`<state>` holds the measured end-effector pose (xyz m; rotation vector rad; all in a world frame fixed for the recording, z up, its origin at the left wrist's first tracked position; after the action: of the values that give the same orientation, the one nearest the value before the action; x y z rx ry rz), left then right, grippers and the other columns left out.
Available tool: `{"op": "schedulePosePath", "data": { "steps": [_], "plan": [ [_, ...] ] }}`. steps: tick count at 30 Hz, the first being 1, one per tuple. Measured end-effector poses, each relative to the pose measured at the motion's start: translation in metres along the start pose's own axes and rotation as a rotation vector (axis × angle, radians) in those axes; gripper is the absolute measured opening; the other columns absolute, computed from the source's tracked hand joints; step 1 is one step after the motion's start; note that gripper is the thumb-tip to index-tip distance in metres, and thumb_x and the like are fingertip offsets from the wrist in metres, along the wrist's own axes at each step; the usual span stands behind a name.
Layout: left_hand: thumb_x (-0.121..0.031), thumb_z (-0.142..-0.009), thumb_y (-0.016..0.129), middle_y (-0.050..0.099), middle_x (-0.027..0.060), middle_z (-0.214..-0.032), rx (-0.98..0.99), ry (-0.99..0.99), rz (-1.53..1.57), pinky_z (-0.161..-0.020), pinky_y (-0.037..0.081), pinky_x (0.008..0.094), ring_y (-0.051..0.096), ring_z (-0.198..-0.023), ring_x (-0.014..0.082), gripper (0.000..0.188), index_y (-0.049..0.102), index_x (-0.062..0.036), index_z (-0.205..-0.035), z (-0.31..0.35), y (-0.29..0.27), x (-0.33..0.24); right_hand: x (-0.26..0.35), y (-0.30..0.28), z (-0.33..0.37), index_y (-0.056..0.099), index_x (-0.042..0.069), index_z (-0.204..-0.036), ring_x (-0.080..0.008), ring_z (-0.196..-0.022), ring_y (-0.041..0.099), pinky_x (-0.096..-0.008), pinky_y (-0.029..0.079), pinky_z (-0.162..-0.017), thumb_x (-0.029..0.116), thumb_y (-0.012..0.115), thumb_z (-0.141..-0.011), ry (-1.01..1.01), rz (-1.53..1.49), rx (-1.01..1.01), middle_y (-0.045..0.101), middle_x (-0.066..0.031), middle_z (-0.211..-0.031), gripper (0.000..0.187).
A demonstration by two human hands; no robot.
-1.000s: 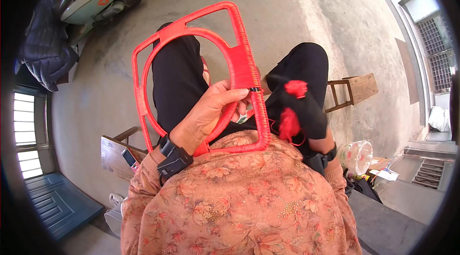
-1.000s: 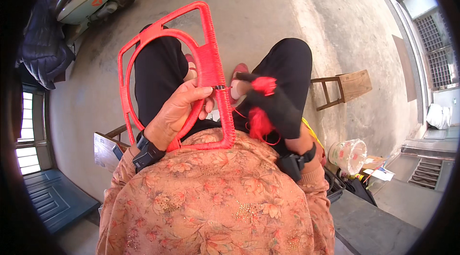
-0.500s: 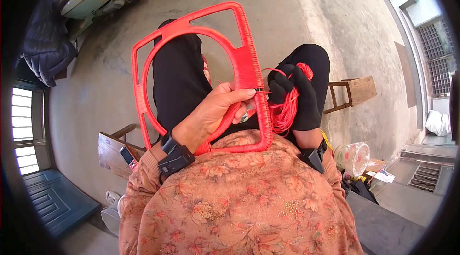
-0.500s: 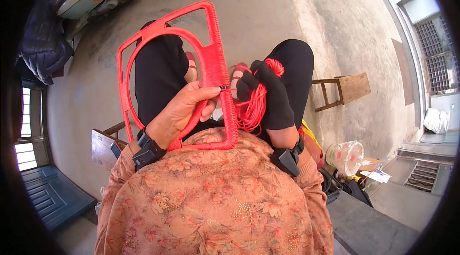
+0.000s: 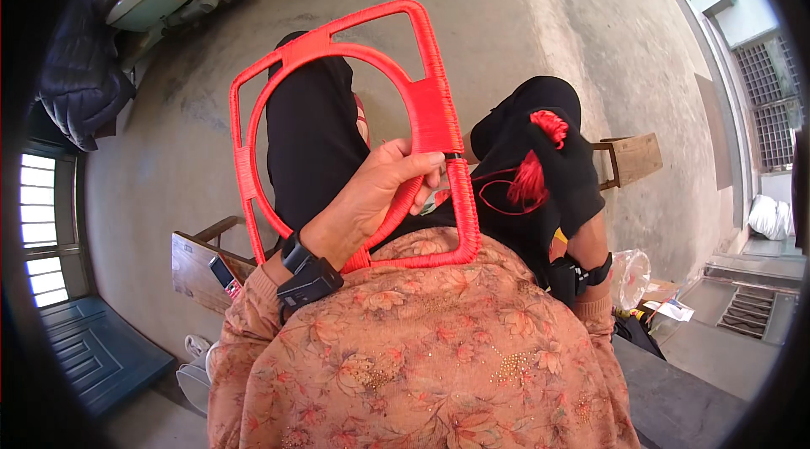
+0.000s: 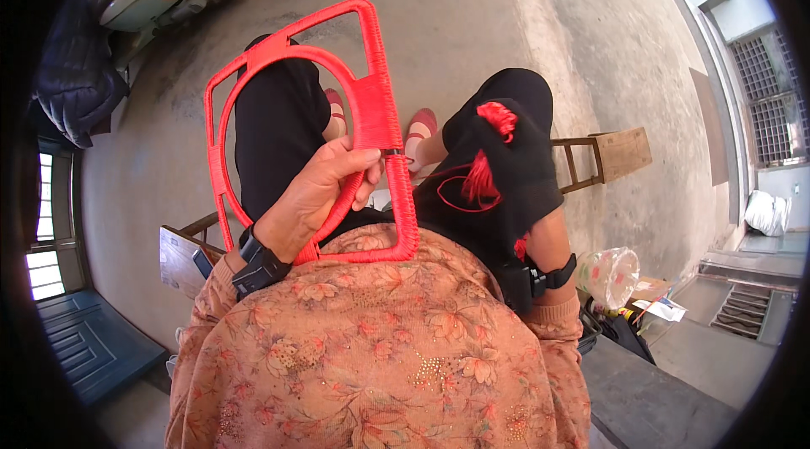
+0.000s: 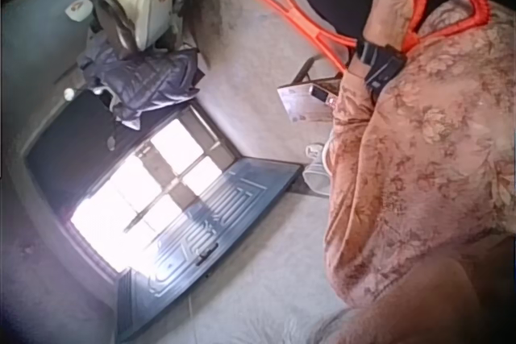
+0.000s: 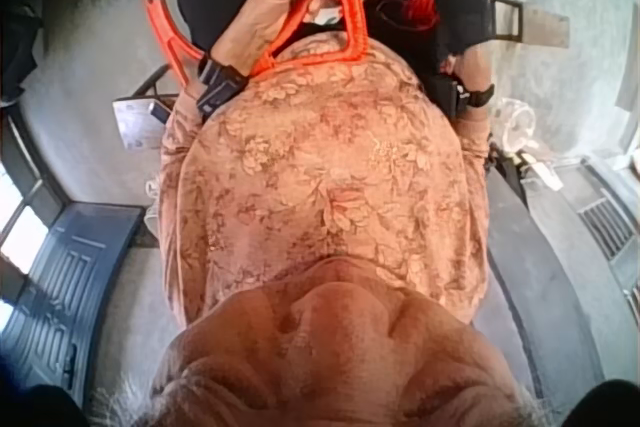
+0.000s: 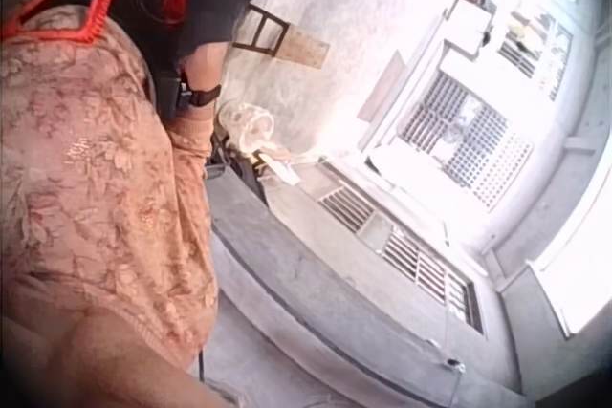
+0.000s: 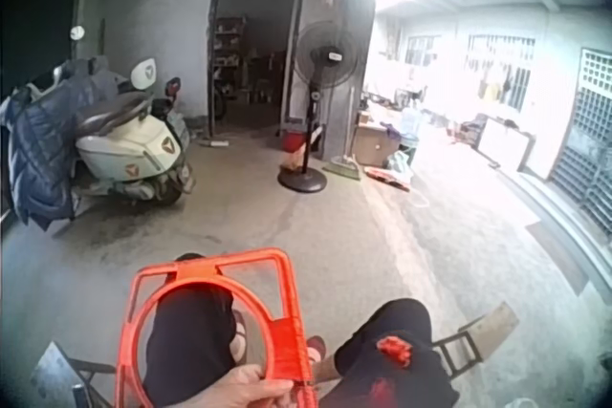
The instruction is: Wrapping a red plastic frame with red cord or rope using hands.
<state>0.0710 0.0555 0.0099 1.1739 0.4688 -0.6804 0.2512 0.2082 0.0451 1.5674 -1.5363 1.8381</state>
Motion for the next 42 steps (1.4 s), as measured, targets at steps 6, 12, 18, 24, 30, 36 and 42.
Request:
{"op": "schedulePosePath", "data": {
  "steps": [6, 12, 18, 24, 30, 36, 42],
  "plan": [
    [-0.02, -0.093, 0.057, 0.06, 0.0063, -0.081, -0.022, 0.023, 0.148, -0.057, 0.051, 0.0274, 0.059, -0.068, 0.0133, 0.018, 0.056, -0.0039, -0.101, 0.002, -0.006, -0.003, 0.108, 0.004, 0.007, 0.065, 0.007, -0.107, -0.0274, -0.083, 0.063, -0.034, 0.051, -0.071, 0.01, 0.072, -0.063, -0.468, 0.5, -0.32, 0.064, -0.0088, -0.096, 0.044],
    [-0.018, -0.091, 0.061, 0.064, 0.0044, -0.094, -0.031, 0.087, 0.295, -0.074, 0.053, 0.0285, 0.062, -0.085, 0.0134, 0.025, 0.056, -0.0036, -0.112, 0.008, 0.003, -0.009, 0.123, 0.062, 0.03, 0.062, 0.006, -0.11, -0.023, -0.085, 0.065, -0.0325, 0.052, -0.068, 0.006, 0.066, -0.068, -0.794, 0.322, 0.174, 0.063, -0.0075, -0.103, 0.042],
    [-0.007, -0.086, 0.067, 0.064, 0.0047, -0.106, -0.003, 0.129, 0.17, -0.083, 0.052, 0.0281, 0.061, -0.095, 0.0125, 0.034, 0.056, -0.0029, -0.118, 0.005, 0.004, -0.01, 0.073, 0.05, 0.02, 0.057, 0.004, -0.11, -0.0191, -0.094, 0.065, -0.0286, 0.053, -0.068, 0.005, 0.057, -0.087, -0.048, -0.513, 0.161, 0.06, -0.0093, -0.106, 0.023],
    [-0.004, -0.08, 0.073, 0.065, 0.0057, -0.106, -0.052, 0.149, -0.198, -0.08, 0.052, 0.0269, 0.063, -0.094, 0.0121, 0.037, 0.059, -0.0007, -0.114, 0.01, 0.017, -0.017, 0.042, 0.067, 0.034, 0.056, 0.002, -0.114, -0.0182, -0.097, 0.063, -0.0292, 0.051, -0.08, 0.01, 0.054, -0.092, 0.101, -0.78, 0.441, 0.059, -0.0088, -0.111, 0.024],
    [-0.002, -0.076, 0.075, 0.067, 0.0049, -0.1, -0.085, 0.087, -0.328, -0.079, 0.051, 0.0258, 0.064, -0.087, 0.0124, 0.045, 0.057, -0.0006, -0.117, 0.01, 0.006, -0.011, 0.022, 0.086, 0.04, 0.051, 0.0, -0.126, -0.0125, -0.098, 0.059, -0.0279, 0.047, -0.086, 0.013, 0.058, -0.091, 0.179, -0.393, 0.716, 0.064, -0.0101, -0.11, 0.039],
    [0.004, -0.074, 0.073, 0.065, 0.0077, -0.108, -0.053, 0.124, -0.206, -0.089, 0.05, 0.0285, 0.063, -0.098, 0.0151, 0.051, 0.054, 0.0005, -0.121, 0.015, 0.016, -0.017, 0.026, 0.09, 0.042, 0.056, -0.001, -0.119, -0.0128, -0.093, 0.061, -0.0269, 0.047, -0.085, 0.013, 0.061, -0.089, 0.145, -0.371, 0.805, 0.067, -0.0087, -0.102, 0.034],
    [0.002, -0.077, 0.07, 0.064, 0.0089, -0.11, 0.063, 0.119, -0.195, -0.095, 0.046, 0.0293, 0.061, -0.103, 0.0164, 0.048, 0.052, 0.0028, -0.122, 0.005, 0.012, -0.008, 0.002, 0.061, 0.032, 0.061, 0.001, -0.115, -0.0171, -0.098, 0.06, -0.0318, 0.046, -0.089, 0.025, 0.05, -0.094, 0.346, -1.068, 0.307, 0.066, -0.0079, -0.103, 0.033]
  ]
}}
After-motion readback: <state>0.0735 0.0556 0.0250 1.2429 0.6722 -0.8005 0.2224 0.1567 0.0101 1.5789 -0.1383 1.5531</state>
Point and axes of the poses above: each hand's wrist, its own z-axis away from the middle knuckle, its own y-axis out of the palm, x = y × z, the point moved 6 cm from there along -z, towards the middle knuckle
